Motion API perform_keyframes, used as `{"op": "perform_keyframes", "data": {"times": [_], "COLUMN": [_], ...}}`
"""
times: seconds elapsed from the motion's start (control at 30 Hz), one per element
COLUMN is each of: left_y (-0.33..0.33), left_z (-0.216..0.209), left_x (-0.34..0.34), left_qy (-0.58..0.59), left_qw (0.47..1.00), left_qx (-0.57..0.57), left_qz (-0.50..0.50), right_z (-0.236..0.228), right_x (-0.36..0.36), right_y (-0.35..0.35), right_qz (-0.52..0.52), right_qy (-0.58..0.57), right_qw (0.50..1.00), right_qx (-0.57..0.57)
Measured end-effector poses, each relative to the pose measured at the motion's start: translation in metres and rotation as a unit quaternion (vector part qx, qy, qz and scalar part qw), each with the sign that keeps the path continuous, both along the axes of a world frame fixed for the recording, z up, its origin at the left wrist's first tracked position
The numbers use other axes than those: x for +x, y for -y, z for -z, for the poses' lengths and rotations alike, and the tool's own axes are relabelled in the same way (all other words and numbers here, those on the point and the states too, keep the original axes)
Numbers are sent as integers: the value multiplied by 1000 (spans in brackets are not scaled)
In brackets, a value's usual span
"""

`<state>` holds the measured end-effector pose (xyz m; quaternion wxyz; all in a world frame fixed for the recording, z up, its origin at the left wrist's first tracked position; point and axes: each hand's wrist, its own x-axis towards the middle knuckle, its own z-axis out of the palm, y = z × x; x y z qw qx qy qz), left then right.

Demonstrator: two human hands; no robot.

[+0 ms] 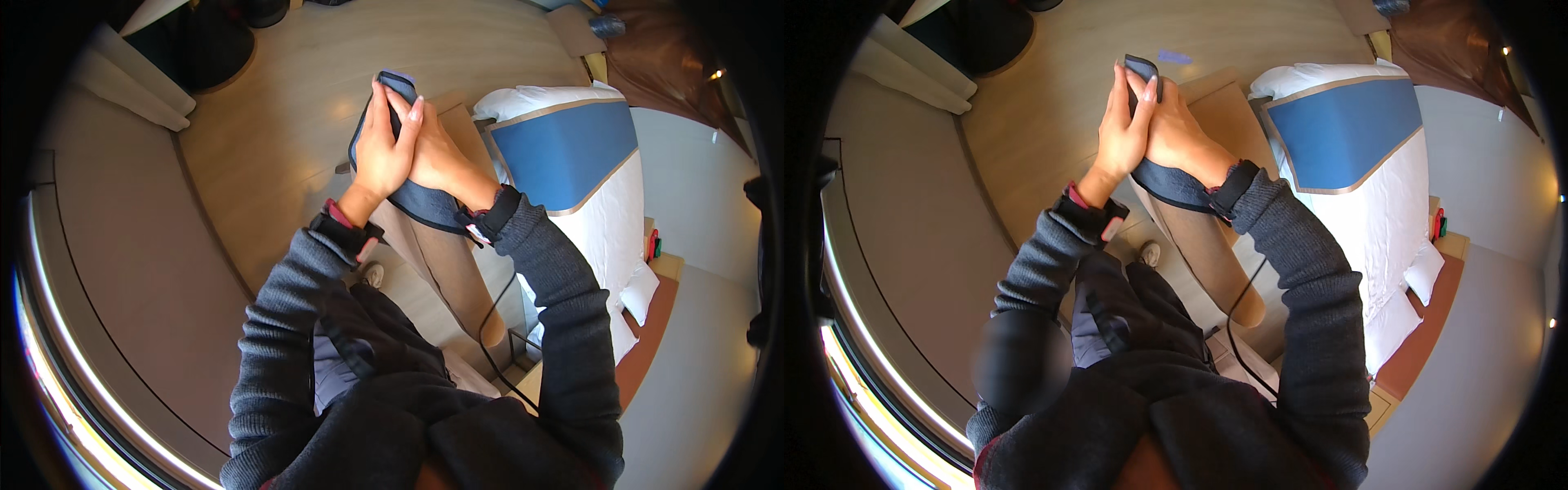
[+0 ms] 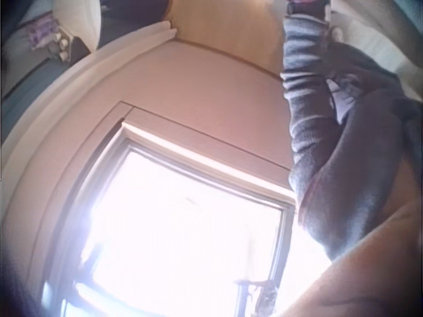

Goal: The person wipes a beige upholstered chair with a purple and gray cloth, then moves to wipe the window sill and curtain area, and returns to wipe the chair again. The person uses the cloth to clean the chair seat, back, and armrests, and the window sill and curtain.

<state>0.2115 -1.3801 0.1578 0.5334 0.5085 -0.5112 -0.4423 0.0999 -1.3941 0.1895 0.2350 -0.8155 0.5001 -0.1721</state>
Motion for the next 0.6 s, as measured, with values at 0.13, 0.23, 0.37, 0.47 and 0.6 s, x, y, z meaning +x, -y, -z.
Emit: {"op": "perform_keyframes", "data": {"times": [0.13, 0.23, 0.37, 0.47, 0.6], "left_y": [-66, -134, -233, -308, -332], "left_z": [-2, 0, 1, -6, -1], "left_x": [-20, -48, -83, -112, -134], "left_qy": [59, 76, 105, 71, 130], "left_qw": [997, 996, 992, 994, 989], "left_qx": [-35, -43, -60, -41, -51], "left_qz": [-25, -21, 33, 73, 56], "right_z": [-5, -1, -11, -22, -14], "right_x": [-24, -56, -107, -142, -166], "right_y": [-50, -114, -199, -254, -270], "right_qz": [-58, -49, -102, -142, -179], "right_qy": [-7, 36, 31, 37, 40], "right_qw": [998, 998, 994, 989, 980], "right_qx": [-37, 23, 41, 32, 82]}}
